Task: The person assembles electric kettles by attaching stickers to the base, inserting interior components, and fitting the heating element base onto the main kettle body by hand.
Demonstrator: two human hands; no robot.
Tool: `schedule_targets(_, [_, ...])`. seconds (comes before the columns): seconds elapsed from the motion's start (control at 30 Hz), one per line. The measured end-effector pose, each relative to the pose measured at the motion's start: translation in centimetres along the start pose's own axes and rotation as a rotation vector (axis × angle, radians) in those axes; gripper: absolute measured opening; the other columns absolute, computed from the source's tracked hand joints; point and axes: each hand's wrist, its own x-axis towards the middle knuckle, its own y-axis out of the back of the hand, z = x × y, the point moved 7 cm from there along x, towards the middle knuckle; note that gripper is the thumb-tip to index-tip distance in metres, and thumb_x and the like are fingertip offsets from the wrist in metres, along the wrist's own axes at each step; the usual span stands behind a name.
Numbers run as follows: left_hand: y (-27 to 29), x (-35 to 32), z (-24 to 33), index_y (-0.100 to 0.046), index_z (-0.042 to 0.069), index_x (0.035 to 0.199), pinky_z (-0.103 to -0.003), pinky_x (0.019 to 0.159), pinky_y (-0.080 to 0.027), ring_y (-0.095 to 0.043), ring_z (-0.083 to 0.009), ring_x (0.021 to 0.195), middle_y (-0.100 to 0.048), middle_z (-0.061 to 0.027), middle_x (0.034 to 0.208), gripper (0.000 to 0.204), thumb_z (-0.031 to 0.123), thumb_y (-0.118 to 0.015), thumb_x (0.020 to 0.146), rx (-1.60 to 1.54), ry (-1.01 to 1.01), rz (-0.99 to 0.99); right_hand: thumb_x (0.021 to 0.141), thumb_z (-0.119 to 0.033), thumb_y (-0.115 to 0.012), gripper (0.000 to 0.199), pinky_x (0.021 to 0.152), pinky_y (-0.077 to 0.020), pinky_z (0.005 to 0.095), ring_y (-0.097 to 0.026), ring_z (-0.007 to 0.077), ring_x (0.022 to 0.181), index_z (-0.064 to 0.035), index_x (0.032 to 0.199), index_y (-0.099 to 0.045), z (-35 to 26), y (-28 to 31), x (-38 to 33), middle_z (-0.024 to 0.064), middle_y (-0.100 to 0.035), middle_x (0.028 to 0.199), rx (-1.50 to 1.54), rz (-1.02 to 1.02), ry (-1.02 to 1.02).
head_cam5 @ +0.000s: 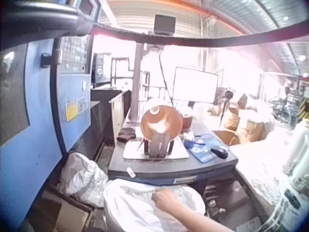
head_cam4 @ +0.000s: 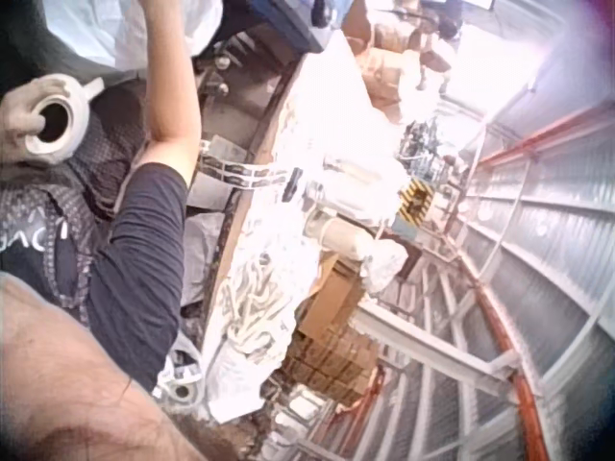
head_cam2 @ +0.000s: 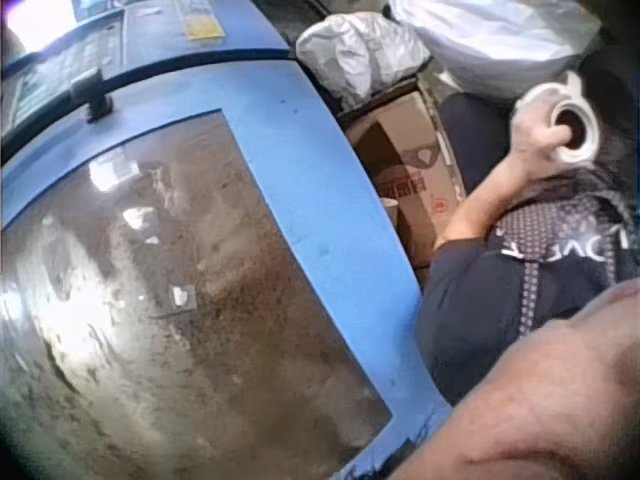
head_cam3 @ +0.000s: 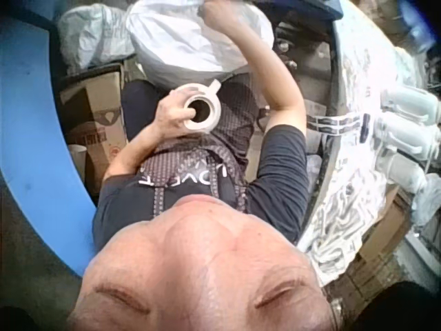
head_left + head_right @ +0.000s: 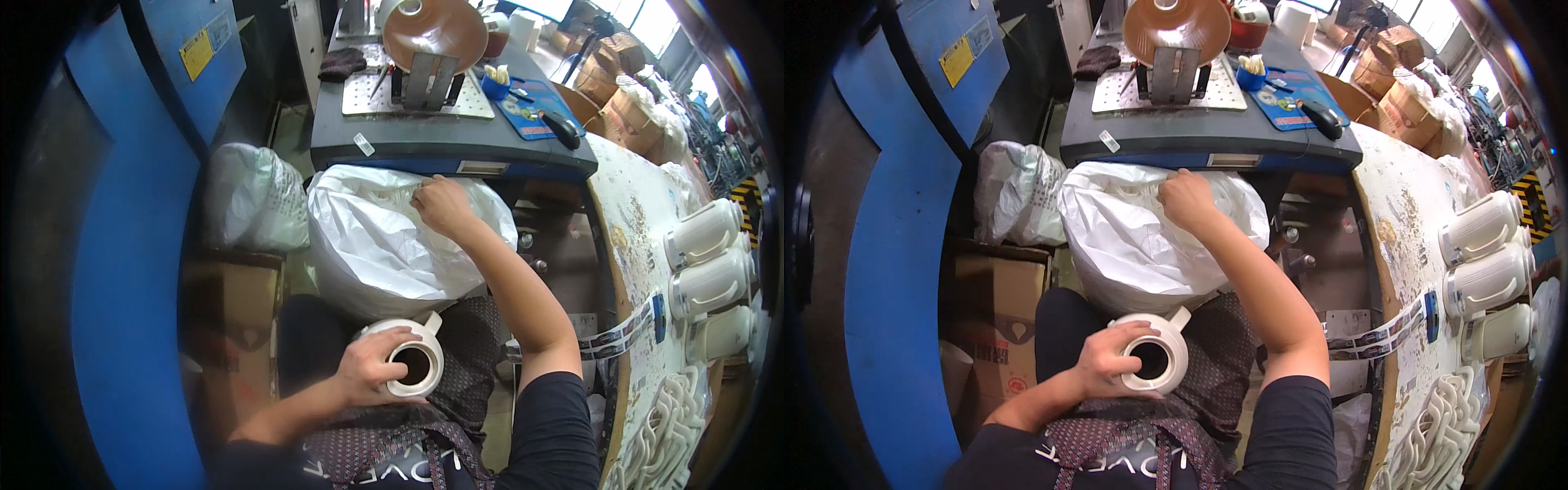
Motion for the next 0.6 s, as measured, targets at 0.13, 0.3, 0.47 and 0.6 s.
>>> schedule_targets(0.13, [-2.7,-1.2,0.3,-0.057,0.005,0.060,-0.043,0.087,-0.053,-0.064,-0.0384,0.105,-0.063,-0.0212,0.116,0.045,0.037,-0.089,0.057,-0.036,-0.006,0.022,0.083,-0.025,-0.068,0.024,0.076,-0.0497,0.0393,-0.063,0.0304,0.086,-0.0018,0.088,-0.069,4.3,4.6,-3.5,0.0134,-0.067,0.086,0.632,0.268,-0.273])
schedule_targets(0.3, [-2.2,-0.8,2.6,-0.060,0.006,0.064,-0.043,0.087,-0.053,-0.064,-0.0390,0.104,-0.063,-0.0219,0.115,0.046,0.041,-0.088,0.059,-0.115,-0.086,0.106,0.076,-0.018,-0.071,0.018,0.078,-0.0474,0.0400,-0.061,0.0332,0.086,-0.0014,0.078,-0.066,1.6,11.5,-18.0,0.0151,-0.066,0.085,0.382,0.593,-0.238])
schedule_targets(0.47, [0.2,1.6,5.7,-0.060,0.004,0.116,-0.043,0.095,-0.048,-0.062,-0.0364,0.111,-0.064,-0.0200,0.115,0.077,0.038,-0.093,0.055,-0.257,-0.124,0.159,0.083,-0.028,-0.066,0.020,0.064,-0.0514,0.0474,-0.066,0.0369,0.069,-0.0082,0.080,-0.067,-1.1,0.4,-36.3,0.0168,-0.066,0.071,0.144,-0.128,-0.556])
schedule_targets(0.6, [-2.7,1.3,6.9,-0.034,0.003,0.146,-0.043,0.097,-0.047,-0.063,-0.0346,0.109,-0.066,-0.0174,0.116,0.117,0.044,-0.092,0.053,-0.246,-0.109,0.147,0.087,-0.019,-0.069,0.027,0.063,-0.0537,0.0334,-0.070,0.0203,0.068,-0.0073,0.111,-0.068,-2.8,5.9,-36.7,0.0164,-0.071,0.080,0.732,0.199,-0.545])
